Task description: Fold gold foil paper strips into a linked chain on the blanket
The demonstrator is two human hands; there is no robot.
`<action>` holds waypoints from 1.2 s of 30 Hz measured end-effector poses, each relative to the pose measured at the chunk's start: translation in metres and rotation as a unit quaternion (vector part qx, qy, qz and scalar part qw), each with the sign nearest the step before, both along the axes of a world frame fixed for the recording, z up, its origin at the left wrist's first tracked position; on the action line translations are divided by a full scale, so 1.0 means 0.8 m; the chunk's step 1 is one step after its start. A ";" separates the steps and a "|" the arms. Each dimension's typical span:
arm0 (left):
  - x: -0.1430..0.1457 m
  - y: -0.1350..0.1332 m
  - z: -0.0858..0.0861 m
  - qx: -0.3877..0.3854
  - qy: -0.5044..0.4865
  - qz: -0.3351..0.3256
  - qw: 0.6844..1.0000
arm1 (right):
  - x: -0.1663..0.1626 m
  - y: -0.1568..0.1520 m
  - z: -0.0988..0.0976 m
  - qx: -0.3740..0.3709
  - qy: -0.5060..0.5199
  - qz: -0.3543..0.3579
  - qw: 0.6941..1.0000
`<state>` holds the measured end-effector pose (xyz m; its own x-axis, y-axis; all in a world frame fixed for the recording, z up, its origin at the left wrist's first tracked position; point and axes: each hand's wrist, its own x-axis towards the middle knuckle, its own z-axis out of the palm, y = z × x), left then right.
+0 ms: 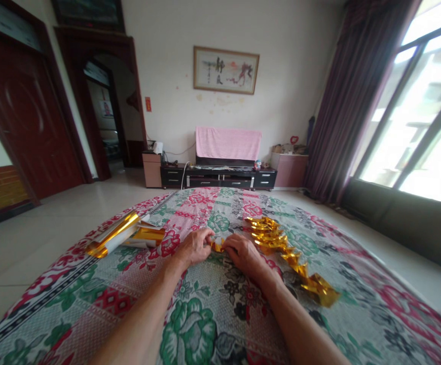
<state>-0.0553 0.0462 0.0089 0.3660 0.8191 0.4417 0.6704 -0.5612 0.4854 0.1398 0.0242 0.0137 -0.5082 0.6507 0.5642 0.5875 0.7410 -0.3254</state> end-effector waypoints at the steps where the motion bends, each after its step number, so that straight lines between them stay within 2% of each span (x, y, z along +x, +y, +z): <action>1: 0.000 0.000 0.001 0.002 0.006 0.000 1.000 | 0.000 0.000 0.000 0.000 0.002 0.000 1.000; 12: -0.001 -0.003 0.004 0.061 0.096 -0.049 0.992 | -0.001 -0.002 0.002 -0.007 0.004 -0.020 1.000; 19: 0.000 -0.003 0.002 0.074 0.099 -0.055 0.991 | 0.000 0.001 -0.001 -0.009 0.014 -0.036 0.999; 27: 0.004 -0.004 0.004 0.081 0.077 -0.028 0.993 | -0.001 0.003 -0.003 -0.011 0.023 -0.049 0.998; 36: 0.009 -0.002 0.007 0.051 0.088 0.005 0.995 | -0.006 0.010 -0.011 -0.003 0.017 -0.107 0.994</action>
